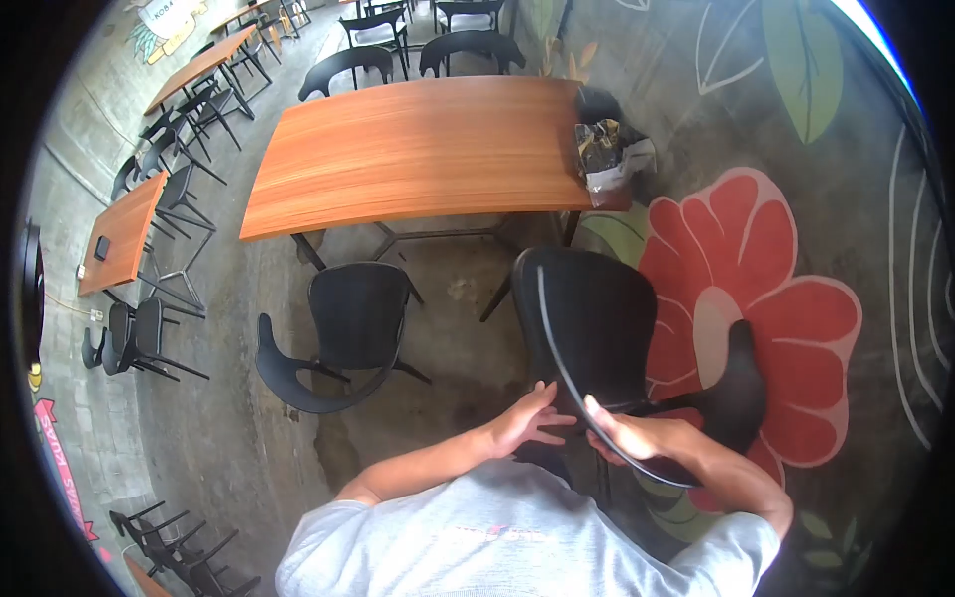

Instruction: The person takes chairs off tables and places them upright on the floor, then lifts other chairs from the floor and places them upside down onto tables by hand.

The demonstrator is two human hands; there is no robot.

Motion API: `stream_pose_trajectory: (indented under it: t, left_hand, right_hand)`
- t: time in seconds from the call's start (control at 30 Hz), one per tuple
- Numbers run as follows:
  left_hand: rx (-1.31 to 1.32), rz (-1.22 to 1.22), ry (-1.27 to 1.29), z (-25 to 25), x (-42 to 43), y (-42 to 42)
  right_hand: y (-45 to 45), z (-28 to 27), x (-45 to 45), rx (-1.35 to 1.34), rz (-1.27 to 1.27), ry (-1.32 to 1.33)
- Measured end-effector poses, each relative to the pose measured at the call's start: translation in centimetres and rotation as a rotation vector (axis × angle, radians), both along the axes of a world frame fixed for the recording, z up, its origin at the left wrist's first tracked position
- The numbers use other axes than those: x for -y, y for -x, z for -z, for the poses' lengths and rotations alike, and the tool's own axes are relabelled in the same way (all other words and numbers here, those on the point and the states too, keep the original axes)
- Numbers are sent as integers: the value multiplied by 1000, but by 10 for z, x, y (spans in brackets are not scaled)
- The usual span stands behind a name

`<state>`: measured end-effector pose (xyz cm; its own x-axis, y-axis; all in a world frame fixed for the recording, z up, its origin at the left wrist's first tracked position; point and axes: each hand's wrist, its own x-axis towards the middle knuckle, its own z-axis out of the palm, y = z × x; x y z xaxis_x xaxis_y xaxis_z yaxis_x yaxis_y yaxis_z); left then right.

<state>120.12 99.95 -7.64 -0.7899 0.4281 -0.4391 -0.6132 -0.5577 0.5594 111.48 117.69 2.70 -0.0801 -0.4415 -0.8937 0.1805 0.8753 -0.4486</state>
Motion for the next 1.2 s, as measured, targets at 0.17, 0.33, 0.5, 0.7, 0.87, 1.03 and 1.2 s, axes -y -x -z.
stream_pose_trajectory:
  t: [0.17,0.33,0.5,0.7,0.87,1.03,1.2]
  left_hand:
    - [-144,-128,10,22,4,44]
    - [10,-340,612,99,-5,96]
    - [84,-620,424,147,13,117]
    - [233,-631,843,214,51,105]
    - [425,-635,791,227,92,76]
    - [639,-745,748,246,62,32]
    - [660,-858,496,268,31,17]
  right_hand:
    - [54,97,38,83,61,18]
    - [113,215,55,368,108,33]
    - [133,296,78,127,22,128]
    - [124,349,123,-151,-109,75]
    - [82,355,155,-256,-113,-80]
    - [37,364,133,-310,-136,-70]
    - [40,366,118,-364,-176,-108]
